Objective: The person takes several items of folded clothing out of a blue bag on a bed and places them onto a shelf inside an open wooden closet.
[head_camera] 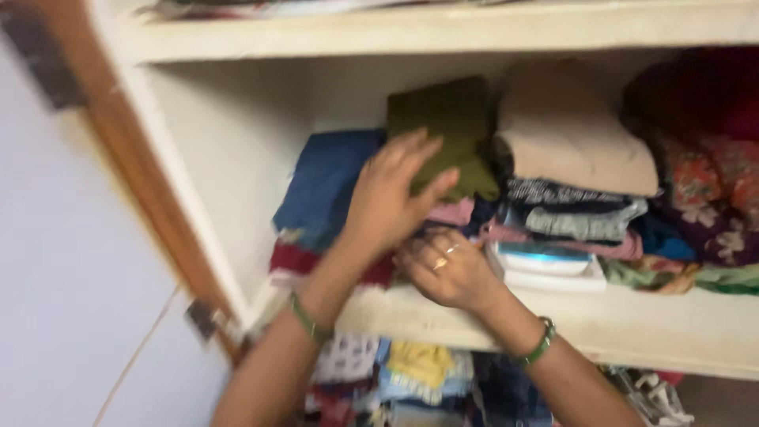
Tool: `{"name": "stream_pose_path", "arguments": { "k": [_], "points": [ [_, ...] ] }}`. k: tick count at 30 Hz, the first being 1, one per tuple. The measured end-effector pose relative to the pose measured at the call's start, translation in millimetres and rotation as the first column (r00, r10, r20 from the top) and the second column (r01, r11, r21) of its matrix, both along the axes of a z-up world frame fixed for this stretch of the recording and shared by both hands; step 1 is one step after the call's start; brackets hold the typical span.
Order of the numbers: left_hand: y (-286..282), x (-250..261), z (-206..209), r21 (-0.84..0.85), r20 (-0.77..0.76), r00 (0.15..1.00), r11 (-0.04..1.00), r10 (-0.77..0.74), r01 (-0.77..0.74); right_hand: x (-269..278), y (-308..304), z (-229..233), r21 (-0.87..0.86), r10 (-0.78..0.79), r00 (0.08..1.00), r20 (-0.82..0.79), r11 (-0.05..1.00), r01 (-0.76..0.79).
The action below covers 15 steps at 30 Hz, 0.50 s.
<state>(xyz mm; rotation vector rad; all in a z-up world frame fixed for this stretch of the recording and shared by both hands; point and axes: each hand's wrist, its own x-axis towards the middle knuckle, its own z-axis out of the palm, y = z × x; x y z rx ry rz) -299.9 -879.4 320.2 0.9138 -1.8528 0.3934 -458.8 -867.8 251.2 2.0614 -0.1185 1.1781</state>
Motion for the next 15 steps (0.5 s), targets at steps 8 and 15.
{"name": "stream_pose_path", "arguments": {
  "k": [8,15],
  "points": [
    [241.0,49.8,-277.7,0.552,-0.769,0.531,0.787,0.355,0.274,25.7,189.3,-134.2,0.608,0.163,0.949,0.268,0.736,-0.298],
    [441.3,54.8,-446.7,0.524,-0.830,0.325,0.835,0.454,0.171,93.2,311.3,-215.8,0.816,0.551,0.833,0.053,0.457,-0.354]
  ]
}}
